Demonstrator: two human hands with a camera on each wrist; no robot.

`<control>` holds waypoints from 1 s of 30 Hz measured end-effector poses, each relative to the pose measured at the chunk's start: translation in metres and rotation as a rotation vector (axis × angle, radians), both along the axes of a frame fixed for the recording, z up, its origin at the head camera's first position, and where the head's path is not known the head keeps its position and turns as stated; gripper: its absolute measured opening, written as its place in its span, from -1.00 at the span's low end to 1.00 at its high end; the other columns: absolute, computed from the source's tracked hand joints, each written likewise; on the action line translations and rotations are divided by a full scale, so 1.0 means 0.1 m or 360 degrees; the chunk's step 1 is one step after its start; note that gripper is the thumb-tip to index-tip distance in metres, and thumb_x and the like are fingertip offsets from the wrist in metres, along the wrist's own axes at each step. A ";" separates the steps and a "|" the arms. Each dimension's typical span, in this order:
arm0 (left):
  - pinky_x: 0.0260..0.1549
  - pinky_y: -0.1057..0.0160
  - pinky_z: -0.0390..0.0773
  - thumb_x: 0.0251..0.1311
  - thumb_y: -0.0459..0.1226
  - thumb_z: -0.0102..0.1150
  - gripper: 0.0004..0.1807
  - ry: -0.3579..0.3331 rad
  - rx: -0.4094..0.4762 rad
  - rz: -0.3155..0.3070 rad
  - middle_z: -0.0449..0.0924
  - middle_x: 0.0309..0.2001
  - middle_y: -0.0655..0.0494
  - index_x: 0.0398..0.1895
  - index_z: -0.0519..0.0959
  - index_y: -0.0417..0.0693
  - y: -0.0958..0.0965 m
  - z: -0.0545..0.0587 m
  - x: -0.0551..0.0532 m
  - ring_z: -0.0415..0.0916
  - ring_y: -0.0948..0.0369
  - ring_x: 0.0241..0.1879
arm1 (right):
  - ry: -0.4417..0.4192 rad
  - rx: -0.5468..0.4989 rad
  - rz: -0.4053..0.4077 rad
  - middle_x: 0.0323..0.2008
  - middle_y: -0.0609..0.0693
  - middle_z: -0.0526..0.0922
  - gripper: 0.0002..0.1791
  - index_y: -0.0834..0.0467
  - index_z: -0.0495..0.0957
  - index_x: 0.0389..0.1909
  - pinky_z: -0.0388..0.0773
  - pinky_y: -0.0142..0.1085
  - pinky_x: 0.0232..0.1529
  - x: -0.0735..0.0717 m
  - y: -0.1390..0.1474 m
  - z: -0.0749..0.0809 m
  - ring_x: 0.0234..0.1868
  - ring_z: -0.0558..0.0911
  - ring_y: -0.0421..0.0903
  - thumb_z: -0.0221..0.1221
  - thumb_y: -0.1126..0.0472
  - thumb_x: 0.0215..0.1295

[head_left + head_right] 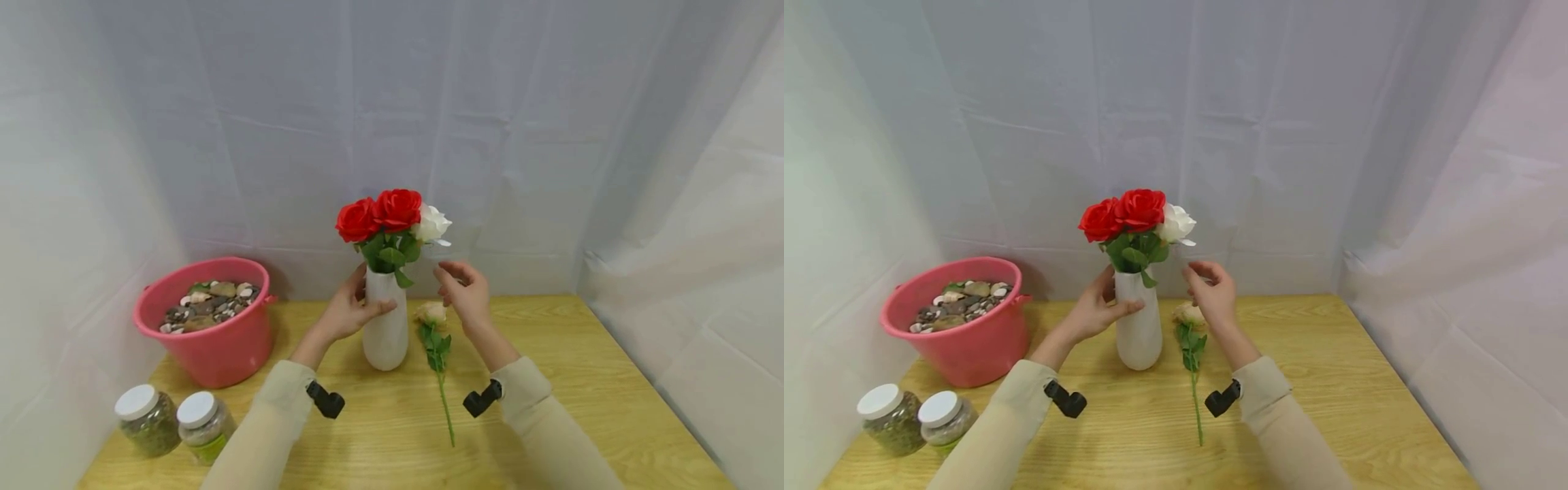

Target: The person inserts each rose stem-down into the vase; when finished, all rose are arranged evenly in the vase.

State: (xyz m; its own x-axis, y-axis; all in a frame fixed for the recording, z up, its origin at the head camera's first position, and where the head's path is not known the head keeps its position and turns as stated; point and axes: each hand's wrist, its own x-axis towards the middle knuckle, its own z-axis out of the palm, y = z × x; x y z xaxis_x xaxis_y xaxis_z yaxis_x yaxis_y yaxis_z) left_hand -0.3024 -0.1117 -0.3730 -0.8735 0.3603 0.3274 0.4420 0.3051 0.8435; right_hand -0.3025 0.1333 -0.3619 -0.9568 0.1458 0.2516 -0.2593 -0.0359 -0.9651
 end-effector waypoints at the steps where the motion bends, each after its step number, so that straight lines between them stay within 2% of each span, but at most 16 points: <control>1: 0.31 -0.27 0.53 0.34 -0.25 0.42 0.03 0.0001 0.0000 -0.0002 0.32 0.55 -0.23 0.72 -0.02 -0.05 0.00 0.00 0.00 0.42 -0.23 0.45 | -0.0035 0.0047 0.0007 -0.25 -0.16 0.74 -0.65 0.39 0.64 0.11 0.55 -0.43 -0.51 0.00 0.04 -0.04 -0.49 0.61 -0.25 0.31 0.25 0.43; 6: 0.28 -0.27 0.57 0.34 -0.25 0.40 0.00 0.0012 -0.0011 0.0010 0.36 0.51 -0.26 0.71 0.00 -0.07 0.01 0.02 0.02 0.46 -0.23 0.41 | -0.0173 0.0291 0.0083 -0.07 0.19 0.78 -0.65 0.39 0.65 0.13 0.60 -0.40 -0.47 0.03 0.21 -0.24 -0.43 0.64 -0.22 0.28 0.24 0.46; 9: 0.27 -0.27 0.57 0.34 -0.25 0.40 -0.01 0.0035 -0.0008 0.0015 0.37 0.50 -0.26 0.70 0.02 -0.09 0.02 0.02 0.02 0.48 -0.23 0.39 | -0.0245 0.0427 0.0149 0.00 0.29 0.75 -0.62 0.38 0.64 0.17 0.65 -0.34 -0.42 0.07 0.29 -0.38 -0.38 0.66 -0.19 0.26 0.23 0.47; 13: 0.27 -0.28 0.57 0.27 -0.27 0.45 0.03 0.0058 -0.0001 0.0021 0.35 0.50 -0.25 0.69 0.03 -0.12 0.04 0.01 0.03 0.47 -0.23 0.39 | -0.0342 0.0565 0.0272 0.00 0.28 0.74 -0.58 0.39 0.60 0.20 0.71 -0.26 -0.36 0.14 0.35 -0.56 -0.31 0.69 -0.11 0.27 0.22 0.46; 18: 0.31 -0.28 0.53 0.23 -0.29 0.50 0.07 0.0076 0.0005 0.0029 0.32 0.52 -0.25 0.68 0.01 -0.14 0.06 -0.03 0.03 0.44 -0.21 0.41 | -0.0383 0.0726 0.0401 -0.11 0.26 0.76 -0.61 0.40 0.62 0.16 0.74 -0.18 -0.40 0.20 0.38 -0.79 -0.32 0.72 0.01 0.30 0.28 0.41; 24: 0.34 -0.31 0.48 0.25 -0.30 0.48 0.05 0.0109 0.0001 0.0042 0.30 0.53 -0.27 0.68 0.01 -0.15 0.07 -0.04 0.03 0.41 -0.22 0.43 | -0.0344 0.0834 0.0447 -0.16 0.21 0.77 -0.59 0.45 0.63 0.12 0.71 -0.20 -0.47 0.25 0.37 -0.93 -0.42 0.67 -0.13 0.34 0.29 0.34; 30: 0.34 -0.30 0.49 0.25 -0.31 0.48 0.05 0.0104 -0.0009 0.0043 0.31 0.52 -0.26 0.67 0.01 -0.16 0.06 -0.04 0.03 0.42 -0.21 0.42 | -0.0328 0.0907 0.0474 -0.10 0.25 0.73 -0.61 0.46 0.63 0.10 0.58 -0.27 -0.50 0.30 0.39 -1.01 -0.54 0.55 -0.19 0.35 0.32 0.34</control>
